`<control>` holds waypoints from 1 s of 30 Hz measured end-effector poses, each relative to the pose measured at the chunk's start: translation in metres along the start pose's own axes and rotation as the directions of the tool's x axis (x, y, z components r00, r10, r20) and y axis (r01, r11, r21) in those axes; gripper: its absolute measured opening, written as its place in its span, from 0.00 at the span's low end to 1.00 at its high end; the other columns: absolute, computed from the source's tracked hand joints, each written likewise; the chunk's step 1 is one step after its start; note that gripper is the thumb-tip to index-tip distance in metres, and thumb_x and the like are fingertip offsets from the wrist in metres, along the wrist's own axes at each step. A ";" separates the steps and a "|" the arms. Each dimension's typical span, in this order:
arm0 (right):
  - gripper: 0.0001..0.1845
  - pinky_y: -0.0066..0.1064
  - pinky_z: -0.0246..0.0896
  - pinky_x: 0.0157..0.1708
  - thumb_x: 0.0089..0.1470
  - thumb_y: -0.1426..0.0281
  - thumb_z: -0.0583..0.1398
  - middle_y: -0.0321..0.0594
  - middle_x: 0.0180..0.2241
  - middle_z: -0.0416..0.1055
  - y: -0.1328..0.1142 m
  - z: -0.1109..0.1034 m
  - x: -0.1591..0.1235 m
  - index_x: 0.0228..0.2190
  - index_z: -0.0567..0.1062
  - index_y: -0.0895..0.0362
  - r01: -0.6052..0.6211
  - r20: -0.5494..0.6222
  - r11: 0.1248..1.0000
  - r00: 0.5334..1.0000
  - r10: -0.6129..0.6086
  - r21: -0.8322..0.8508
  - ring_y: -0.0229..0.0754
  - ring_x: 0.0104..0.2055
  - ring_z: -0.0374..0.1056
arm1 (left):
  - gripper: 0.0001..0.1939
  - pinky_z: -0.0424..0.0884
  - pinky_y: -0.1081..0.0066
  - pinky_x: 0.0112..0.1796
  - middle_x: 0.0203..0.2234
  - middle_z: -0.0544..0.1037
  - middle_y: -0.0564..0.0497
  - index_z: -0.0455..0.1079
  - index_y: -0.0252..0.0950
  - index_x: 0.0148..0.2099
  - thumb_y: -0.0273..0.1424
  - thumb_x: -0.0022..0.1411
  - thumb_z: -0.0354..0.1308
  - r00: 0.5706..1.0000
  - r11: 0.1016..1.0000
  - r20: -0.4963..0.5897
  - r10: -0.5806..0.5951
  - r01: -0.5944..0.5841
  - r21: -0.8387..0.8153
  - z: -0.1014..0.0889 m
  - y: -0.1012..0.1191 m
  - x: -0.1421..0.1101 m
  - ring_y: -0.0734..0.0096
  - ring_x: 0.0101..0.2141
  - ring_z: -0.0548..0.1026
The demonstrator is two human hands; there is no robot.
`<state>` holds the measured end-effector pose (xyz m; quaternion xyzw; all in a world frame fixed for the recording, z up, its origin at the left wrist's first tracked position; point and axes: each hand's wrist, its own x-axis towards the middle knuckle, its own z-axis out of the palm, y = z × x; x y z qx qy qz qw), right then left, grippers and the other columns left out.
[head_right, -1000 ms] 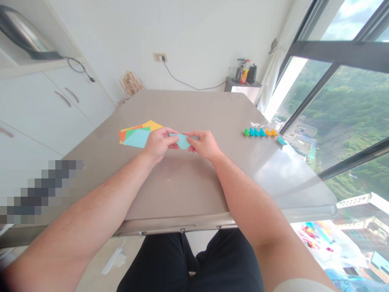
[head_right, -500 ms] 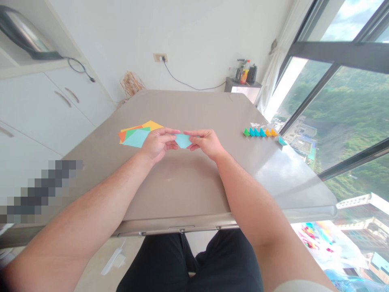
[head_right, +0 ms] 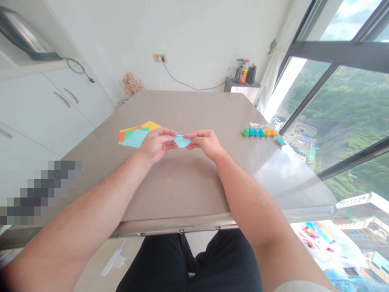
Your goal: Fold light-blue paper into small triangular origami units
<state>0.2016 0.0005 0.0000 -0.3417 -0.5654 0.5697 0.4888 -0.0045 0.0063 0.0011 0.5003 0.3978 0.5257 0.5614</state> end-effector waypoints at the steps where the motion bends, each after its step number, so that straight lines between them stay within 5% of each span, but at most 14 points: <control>1: 0.10 0.40 0.78 0.41 0.43 0.70 0.67 0.39 0.29 0.80 -0.001 0.000 0.000 0.31 0.85 0.56 -0.001 -0.008 1.000 1.000 0.001 -0.002 0.42 0.31 0.77 | 0.11 0.77 0.66 0.33 0.27 0.79 0.52 0.76 0.36 0.35 0.28 0.46 0.68 1.000 1.000 -0.008 0.006 -0.005 0.013 0.000 0.000 0.000 0.69 0.29 0.78; 11: 0.21 0.37 0.78 0.35 0.47 0.71 0.64 0.34 0.23 0.77 -0.001 0.004 0.001 0.45 0.81 0.55 0.037 -0.090 0.999 0.995 -0.039 -0.029 0.43 0.29 0.78 | 0.10 0.77 0.68 0.29 0.24 0.77 0.52 0.73 0.36 0.34 0.29 0.47 0.67 0.993 0.989 -0.070 0.099 -0.091 0.117 0.004 0.001 -0.001 0.68 0.28 0.78; 30: 0.06 0.37 0.76 0.37 0.44 0.69 0.63 0.38 0.25 0.78 0.000 0.003 0.002 0.29 0.78 0.55 -0.023 -0.076 0.997 0.997 0.029 0.076 0.44 0.31 0.78 | 0.09 0.80 0.64 0.33 0.26 0.76 0.54 0.72 0.35 0.31 0.28 0.44 0.67 0.996 0.997 -0.049 0.079 -0.079 -0.001 0.001 0.002 0.000 0.69 0.29 0.79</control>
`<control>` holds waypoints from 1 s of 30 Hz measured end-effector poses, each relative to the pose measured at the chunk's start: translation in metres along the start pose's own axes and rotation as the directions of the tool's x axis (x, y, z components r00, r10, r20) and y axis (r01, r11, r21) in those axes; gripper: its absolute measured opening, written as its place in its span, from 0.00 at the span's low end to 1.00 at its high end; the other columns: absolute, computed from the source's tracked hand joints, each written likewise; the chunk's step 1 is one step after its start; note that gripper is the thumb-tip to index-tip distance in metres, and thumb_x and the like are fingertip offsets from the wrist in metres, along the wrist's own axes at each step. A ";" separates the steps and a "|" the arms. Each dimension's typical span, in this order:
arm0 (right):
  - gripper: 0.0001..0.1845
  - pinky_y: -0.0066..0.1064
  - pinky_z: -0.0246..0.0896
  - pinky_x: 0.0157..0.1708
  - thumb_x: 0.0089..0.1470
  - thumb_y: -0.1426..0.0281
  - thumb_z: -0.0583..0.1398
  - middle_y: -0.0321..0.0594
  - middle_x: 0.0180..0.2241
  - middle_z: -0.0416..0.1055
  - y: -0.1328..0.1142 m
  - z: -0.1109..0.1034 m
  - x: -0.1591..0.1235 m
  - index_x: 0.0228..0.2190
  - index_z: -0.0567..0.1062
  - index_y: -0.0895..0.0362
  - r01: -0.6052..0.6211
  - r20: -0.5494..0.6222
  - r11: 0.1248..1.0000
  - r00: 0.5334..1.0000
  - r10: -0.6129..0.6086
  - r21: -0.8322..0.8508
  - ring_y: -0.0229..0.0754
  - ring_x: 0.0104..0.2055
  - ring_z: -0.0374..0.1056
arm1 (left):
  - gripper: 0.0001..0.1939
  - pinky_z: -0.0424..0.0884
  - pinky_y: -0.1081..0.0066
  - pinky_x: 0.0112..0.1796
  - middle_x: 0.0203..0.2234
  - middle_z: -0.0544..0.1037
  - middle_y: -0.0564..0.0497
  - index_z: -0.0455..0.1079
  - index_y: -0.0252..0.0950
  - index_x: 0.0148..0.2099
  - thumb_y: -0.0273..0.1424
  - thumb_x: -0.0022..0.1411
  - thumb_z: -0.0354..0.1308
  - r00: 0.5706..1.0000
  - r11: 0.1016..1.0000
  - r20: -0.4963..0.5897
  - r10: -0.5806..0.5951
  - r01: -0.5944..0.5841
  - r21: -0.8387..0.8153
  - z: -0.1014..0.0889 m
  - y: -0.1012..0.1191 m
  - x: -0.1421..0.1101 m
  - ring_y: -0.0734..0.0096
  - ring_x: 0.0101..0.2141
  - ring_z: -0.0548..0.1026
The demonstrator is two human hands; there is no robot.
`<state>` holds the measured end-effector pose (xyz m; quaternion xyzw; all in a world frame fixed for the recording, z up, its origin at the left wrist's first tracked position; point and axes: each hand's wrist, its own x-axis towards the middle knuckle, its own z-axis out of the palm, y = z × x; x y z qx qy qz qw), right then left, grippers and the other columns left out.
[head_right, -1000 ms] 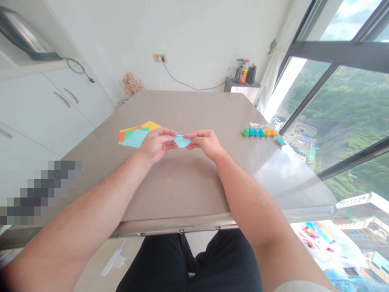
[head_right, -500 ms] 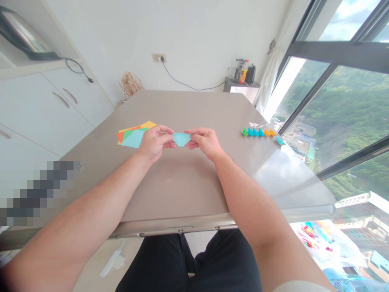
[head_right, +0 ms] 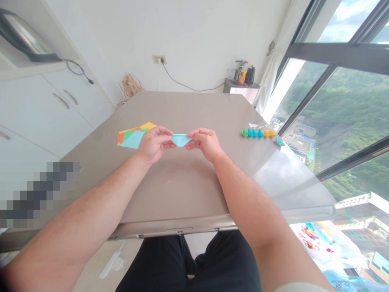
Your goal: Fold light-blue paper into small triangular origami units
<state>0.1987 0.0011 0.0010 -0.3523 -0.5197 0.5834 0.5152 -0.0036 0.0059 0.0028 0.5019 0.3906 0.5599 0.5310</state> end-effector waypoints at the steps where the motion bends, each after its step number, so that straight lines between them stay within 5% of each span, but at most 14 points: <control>1: 0.07 0.37 0.76 0.36 0.45 0.68 0.63 0.37 0.25 0.78 0.000 0.000 -0.001 0.31 0.77 0.55 0.001 -0.006 1.000 1.000 -0.001 -0.015 0.44 0.31 0.78 | 0.09 0.80 0.64 0.33 0.26 0.76 0.53 0.72 0.35 0.31 0.28 0.45 0.67 1.000 1.000 -0.008 0.019 -0.019 0.016 0.000 0.000 0.000 0.69 0.29 0.78; 6: 0.23 0.36 0.76 0.36 0.50 0.60 0.68 0.38 0.29 0.80 0.000 0.003 -0.002 0.47 0.75 0.53 0.042 -0.051 0.993 0.998 -0.048 -0.108 0.44 0.33 0.79 | 0.07 0.80 0.65 0.32 0.26 0.77 0.53 0.73 0.36 0.32 0.29 0.49 0.67 0.989 0.984 -0.058 0.139 -0.131 0.120 0.003 -0.002 -0.002 0.68 0.30 0.79; 13: 0.20 0.33 0.76 0.35 0.49 0.52 0.70 0.43 0.30 0.80 0.002 0.005 0.001 0.31 0.77 0.57 0.031 -0.111 0.984 0.993 -0.050 -0.173 0.44 0.36 0.79 | 0.07 0.81 0.63 0.36 0.29 0.80 0.51 0.73 0.36 0.33 0.30 0.50 0.66 0.975 0.968 -0.088 0.204 -0.188 0.165 0.003 -0.004 -0.001 0.66 0.33 0.81; 23: 0.19 0.33 0.75 0.34 0.48 0.54 0.71 0.41 0.27 0.79 0.006 0.004 0.002 0.32 0.79 0.57 0.061 -0.092 0.971 0.992 -0.084 -0.231 0.42 0.33 0.77 | 0.11 0.80 0.65 0.34 0.27 0.78 0.52 0.73 0.37 0.33 0.36 0.50 0.70 0.982 0.968 -0.050 0.185 -0.173 0.180 0.005 -0.001 -0.006 0.66 0.32 0.79; 30: 0.20 0.31 0.74 0.34 0.50 0.54 0.70 0.39 0.27 0.78 0.009 0.002 0.001 0.34 0.81 0.58 0.093 0.015 0.945 0.996 -0.094 -0.313 0.39 0.30 0.75 | 0.16 0.79 0.65 0.32 0.32 0.82 0.47 0.80 0.36 0.39 0.41 0.51 0.72 0.997 0.973 0.067 0.037 -0.051 0.225 0.000 -0.005 -0.002 0.62 0.35 0.81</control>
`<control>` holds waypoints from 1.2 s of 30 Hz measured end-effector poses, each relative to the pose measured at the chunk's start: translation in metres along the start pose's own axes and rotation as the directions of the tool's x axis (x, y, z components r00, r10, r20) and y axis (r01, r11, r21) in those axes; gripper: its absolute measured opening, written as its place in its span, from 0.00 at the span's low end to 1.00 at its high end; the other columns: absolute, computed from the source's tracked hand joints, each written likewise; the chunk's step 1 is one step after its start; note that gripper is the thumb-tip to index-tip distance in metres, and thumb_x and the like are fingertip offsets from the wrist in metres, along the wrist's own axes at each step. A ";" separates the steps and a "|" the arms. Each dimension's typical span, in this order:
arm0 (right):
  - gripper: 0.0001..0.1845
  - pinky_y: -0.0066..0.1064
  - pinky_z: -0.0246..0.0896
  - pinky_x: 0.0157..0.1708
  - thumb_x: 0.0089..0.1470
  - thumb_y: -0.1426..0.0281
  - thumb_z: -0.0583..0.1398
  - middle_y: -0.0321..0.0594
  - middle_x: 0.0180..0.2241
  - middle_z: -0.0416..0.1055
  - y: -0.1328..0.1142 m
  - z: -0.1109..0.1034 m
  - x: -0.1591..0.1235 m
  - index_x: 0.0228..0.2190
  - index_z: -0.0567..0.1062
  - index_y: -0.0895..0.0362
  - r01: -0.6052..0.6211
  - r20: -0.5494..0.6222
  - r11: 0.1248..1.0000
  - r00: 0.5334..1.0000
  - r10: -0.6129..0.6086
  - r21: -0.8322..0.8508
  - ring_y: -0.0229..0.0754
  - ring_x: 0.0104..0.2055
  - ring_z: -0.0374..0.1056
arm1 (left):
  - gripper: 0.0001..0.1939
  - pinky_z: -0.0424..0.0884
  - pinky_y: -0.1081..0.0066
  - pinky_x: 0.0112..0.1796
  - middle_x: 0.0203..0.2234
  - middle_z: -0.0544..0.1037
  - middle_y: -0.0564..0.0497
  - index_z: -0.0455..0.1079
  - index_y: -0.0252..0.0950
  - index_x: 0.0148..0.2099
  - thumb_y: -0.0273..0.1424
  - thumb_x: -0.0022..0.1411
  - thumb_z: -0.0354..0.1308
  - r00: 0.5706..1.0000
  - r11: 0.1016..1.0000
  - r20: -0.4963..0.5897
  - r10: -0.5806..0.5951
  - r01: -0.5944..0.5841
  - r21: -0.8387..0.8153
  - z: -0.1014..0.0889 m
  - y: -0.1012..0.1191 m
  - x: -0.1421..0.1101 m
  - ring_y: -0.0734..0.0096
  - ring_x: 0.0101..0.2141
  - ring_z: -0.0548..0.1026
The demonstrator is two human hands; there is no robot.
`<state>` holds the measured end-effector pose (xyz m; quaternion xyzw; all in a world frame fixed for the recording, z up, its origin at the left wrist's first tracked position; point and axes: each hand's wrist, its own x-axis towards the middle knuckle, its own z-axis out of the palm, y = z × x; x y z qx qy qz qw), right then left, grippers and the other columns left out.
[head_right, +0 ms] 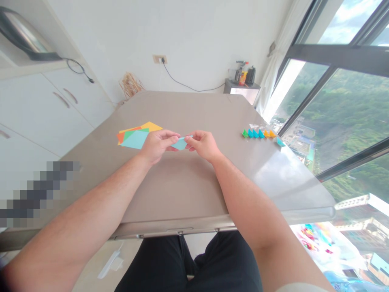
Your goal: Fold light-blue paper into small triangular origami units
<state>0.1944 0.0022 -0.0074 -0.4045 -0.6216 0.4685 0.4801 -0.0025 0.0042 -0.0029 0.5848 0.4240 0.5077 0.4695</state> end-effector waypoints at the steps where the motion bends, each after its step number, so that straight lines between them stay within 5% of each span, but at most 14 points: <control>1: 0.20 0.31 0.74 0.34 0.50 0.53 0.70 0.39 0.27 0.78 0.000 0.000 0.000 0.34 0.81 0.58 0.004 -0.001 1.000 1.000 -0.004 -0.006 0.39 0.30 0.75 | 0.16 0.80 0.64 0.32 0.32 0.82 0.46 0.80 0.36 0.37 0.42 0.50 0.72 1.000 1.000 0.017 -0.019 0.019 0.006 0.000 0.000 0.000 0.61 0.35 0.81; 29: 0.20 0.33 0.73 0.35 0.45 0.53 0.71 0.40 0.26 0.78 -0.003 0.001 -0.001 0.27 0.81 0.58 -0.015 -0.003 0.999 1.000 0.015 0.031 0.39 0.29 0.73 | 0.10 0.78 0.70 0.27 0.26 0.79 0.51 0.75 0.36 0.31 0.37 0.54 0.67 0.994 0.955 0.021 0.104 -0.106 0.278 0.003 -0.001 0.000 0.68 0.28 0.79; 36: 0.20 0.34 0.74 0.37 0.45 0.53 0.71 0.42 0.30 0.80 -0.004 -0.002 -0.001 0.32 0.84 0.57 -0.062 0.032 0.997 0.998 0.060 0.044 0.41 0.33 0.75 | 0.09 0.77 0.70 0.28 0.27 0.80 0.50 0.75 0.36 0.32 0.37 0.55 0.66 0.994 0.932 0.018 0.109 -0.108 0.347 -0.001 -0.001 0.002 0.68 0.26 0.80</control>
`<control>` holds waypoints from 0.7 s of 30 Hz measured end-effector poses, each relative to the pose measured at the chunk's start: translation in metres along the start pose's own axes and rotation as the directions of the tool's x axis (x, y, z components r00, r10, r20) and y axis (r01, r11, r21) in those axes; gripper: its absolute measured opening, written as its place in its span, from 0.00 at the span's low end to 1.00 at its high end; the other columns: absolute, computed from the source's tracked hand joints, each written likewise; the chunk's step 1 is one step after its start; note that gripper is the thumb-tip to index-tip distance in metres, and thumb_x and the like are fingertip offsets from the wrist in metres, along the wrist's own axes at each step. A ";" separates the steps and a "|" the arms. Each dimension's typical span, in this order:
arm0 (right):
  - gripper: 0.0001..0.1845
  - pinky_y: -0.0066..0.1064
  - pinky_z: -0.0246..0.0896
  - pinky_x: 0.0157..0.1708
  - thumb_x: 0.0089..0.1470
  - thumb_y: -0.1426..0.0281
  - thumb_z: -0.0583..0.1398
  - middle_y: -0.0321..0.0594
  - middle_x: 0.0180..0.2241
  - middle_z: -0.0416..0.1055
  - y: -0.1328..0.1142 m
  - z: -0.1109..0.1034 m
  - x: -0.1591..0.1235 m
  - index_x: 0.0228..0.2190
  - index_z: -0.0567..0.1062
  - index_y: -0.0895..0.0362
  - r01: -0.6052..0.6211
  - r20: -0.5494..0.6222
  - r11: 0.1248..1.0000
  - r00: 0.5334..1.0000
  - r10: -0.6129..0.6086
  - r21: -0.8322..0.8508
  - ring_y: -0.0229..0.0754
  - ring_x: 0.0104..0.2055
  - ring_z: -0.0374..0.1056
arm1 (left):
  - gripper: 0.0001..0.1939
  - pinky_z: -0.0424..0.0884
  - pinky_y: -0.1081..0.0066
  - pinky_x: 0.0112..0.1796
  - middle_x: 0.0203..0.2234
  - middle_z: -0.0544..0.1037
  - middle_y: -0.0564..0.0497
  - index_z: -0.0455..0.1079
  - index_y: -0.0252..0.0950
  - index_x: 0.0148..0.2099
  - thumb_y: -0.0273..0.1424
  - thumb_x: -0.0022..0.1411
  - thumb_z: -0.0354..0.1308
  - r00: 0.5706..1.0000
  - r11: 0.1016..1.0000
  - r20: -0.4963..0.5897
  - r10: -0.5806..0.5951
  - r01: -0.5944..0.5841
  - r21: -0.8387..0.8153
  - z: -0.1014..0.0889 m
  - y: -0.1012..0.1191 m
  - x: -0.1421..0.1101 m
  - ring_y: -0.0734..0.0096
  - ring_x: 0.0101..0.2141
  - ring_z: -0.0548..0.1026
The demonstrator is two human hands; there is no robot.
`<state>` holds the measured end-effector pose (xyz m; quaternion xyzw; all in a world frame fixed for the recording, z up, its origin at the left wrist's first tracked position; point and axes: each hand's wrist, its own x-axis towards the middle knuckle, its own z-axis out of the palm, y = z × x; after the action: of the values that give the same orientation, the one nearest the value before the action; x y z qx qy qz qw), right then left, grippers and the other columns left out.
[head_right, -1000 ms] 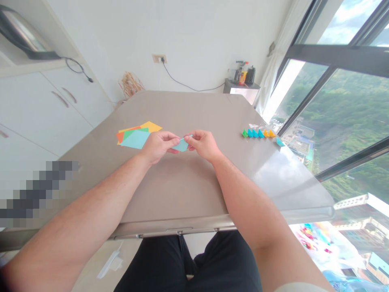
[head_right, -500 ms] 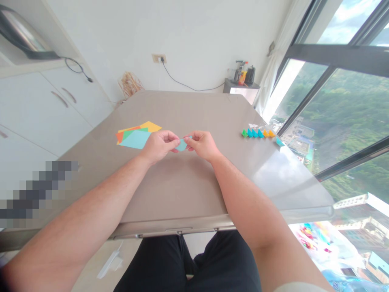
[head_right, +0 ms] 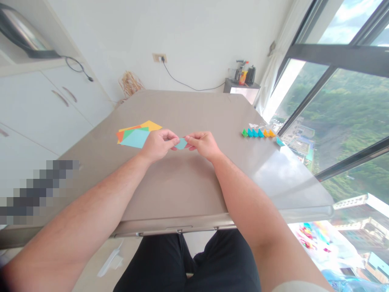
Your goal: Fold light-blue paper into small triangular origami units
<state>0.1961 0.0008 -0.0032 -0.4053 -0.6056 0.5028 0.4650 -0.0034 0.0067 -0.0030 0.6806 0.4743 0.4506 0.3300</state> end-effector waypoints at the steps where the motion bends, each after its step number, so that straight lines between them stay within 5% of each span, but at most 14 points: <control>1: 0.20 0.34 0.74 0.37 0.46 0.53 0.71 0.42 0.31 0.81 0.000 -0.001 0.000 0.33 0.84 0.57 -0.006 0.009 1.000 1.000 0.006 0.004 0.41 0.34 0.76 | 0.09 0.76 0.70 0.27 0.27 0.80 0.50 0.75 0.36 0.32 0.37 0.55 0.66 1.000 1.000 0.000 -0.001 0.001 0.015 -0.001 0.000 0.000 0.68 0.26 0.80; 6: 0.20 0.34 0.74 0.37 0.48 0.54 0.69 0.42 0.31 0.80 0.001 -0.002 0.000 0.34 0.84 0.58 -0.001 0.035 0.999 0.999 0.002 -0.033 0.42 0.35 0.76 | 0.08 0.74 0.71 0.26 0.26 0.81 0.50 0.75 0.36 0.32 0.36 0.56 0.65 1.000 0.999 0.024 -0.002 0.001 0.047 -0.001 0.000 0.000 0.68 0.25 0.80; 14: 0.11 0.30 0.59 0.26 0.50 0.63 0.65 0.37 0.22 0.74 0.002 0.004 -0.001 0.29 0.81 0.59 0.067 -0.077 0.902 0.991 -0.110 -0.427 0.37 0.25 0.67 | 0.07 0.71 0.72 0.29 0.26 0.81 0.51 0.74 0.36 0.31 0.34 0.56 0.64 0.995 0.995 0.100 0.027 -0.037 0.096 0.005 0.005 -0.003 0.72 0.26 0.77; 21: 0.11 0.31 0.59 0.28 0.51 0.63 0.63 0.37 0.23 0.74 0.003 0.003 0.001 0.29 0.79 0.58 0.067 -0.149 0.915 0.979 -0.137 -0.399 0.38 0.26 0.67 | 0.09 0.72 0.70 0.32 0.25 0.80 0.51 0.75 0.36 0.33 0.36 0.53 0.67 0.997 0.999 0.071 0.005 -0.008 0.036 0.004 0.009 -0.004 0.68 0.29 0.79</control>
<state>0.1929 0.0019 -0.0063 -0.5001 -0.6712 0.3093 0.4513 0.0029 -0.0002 0.0020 0.7036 0.4681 0.4186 0.3325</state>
